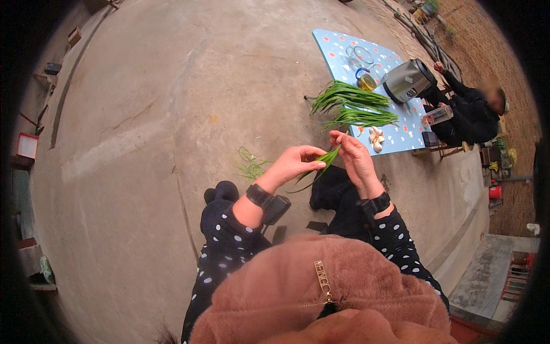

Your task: The person sits on the ground and trims the root ends off green onions by hand, placing the trimmed pieces on a nearby table. The person handles the vegetables one at a time and discards the unwanted parts.

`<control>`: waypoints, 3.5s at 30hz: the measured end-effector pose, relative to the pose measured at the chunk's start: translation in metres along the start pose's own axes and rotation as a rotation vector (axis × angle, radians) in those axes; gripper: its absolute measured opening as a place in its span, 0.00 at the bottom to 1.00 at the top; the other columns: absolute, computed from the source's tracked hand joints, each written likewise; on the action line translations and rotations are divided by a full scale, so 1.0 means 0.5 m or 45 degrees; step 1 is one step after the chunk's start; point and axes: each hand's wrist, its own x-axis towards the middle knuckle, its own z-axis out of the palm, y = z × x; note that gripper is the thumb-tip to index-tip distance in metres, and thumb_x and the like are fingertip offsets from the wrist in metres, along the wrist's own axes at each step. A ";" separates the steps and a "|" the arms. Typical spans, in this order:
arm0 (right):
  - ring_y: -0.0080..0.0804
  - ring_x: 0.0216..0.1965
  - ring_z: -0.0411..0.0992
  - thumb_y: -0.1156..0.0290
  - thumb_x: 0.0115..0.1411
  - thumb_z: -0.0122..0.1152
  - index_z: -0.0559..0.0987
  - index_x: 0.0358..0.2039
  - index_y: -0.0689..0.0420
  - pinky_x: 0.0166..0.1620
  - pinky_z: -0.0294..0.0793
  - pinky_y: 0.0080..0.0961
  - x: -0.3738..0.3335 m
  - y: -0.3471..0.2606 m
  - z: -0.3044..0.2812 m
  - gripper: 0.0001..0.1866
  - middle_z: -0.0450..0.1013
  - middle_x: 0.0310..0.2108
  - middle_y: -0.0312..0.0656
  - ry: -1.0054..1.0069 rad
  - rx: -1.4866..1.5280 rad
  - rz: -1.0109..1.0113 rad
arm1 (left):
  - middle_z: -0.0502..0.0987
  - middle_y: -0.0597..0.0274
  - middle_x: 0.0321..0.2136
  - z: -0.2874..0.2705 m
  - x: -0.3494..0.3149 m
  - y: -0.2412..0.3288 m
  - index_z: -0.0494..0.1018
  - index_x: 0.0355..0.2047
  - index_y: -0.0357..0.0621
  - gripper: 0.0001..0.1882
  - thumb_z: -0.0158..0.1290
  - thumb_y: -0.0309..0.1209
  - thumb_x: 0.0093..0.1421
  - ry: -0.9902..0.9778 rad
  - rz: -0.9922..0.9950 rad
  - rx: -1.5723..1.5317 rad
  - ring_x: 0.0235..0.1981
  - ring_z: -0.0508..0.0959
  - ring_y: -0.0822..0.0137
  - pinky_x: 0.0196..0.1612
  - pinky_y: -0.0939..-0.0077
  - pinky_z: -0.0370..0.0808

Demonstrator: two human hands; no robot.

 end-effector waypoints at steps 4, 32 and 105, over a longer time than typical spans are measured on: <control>0.19 0.44 0.64 0.61 0.62 0.58 0.79 0.31 0.56 0.50 0.59 0.18 -0.006 -0.002 0.001 0.11 0.71 0.50 0.36 -0.003 -0.100 0.031 | 0.78 0.69 0.33 -0.010 -0.001 -0.005 0.77 0.40 0.37 0.12 0.58 0.32 0.59 0.019 -0.107 0.058 0.34 0.75 0.79 0.38 0.85 0.72; 0.23 0.49 0.67 0.70 0.60 0.58 0.81 0.30 0.61 0.53 0.65 0.24 -0.040 -0.009 0.020 0.08 0.71 0.49 0.36 -0.054 -0.585 -0.188 | 0.76 0.67 0.27 0.017 0.006 -0.037 0.77 0.32 0.38 0.09 0.63 0.28 0.52 0.296 0.229 0.806 0.25 0.72 0.77 0.31 0.82 0.69; 0.21 0.46 0.68 0.69 0.60 0.57 0.81 0.34 0.61 0.51 0.66 0.21 -0.030 0.002 0.041 0.09 0.72 0.45 0.35 0.049 -0.401 -0.187 | 0.64 0.69 0.19 0.004 -0.003 -0.048 0.72 0.23 0.34 0.12 0.63 0.29 0.54 0.217 0.254 0.678 0.23 0.64 0.78 0.25 0.80 0.61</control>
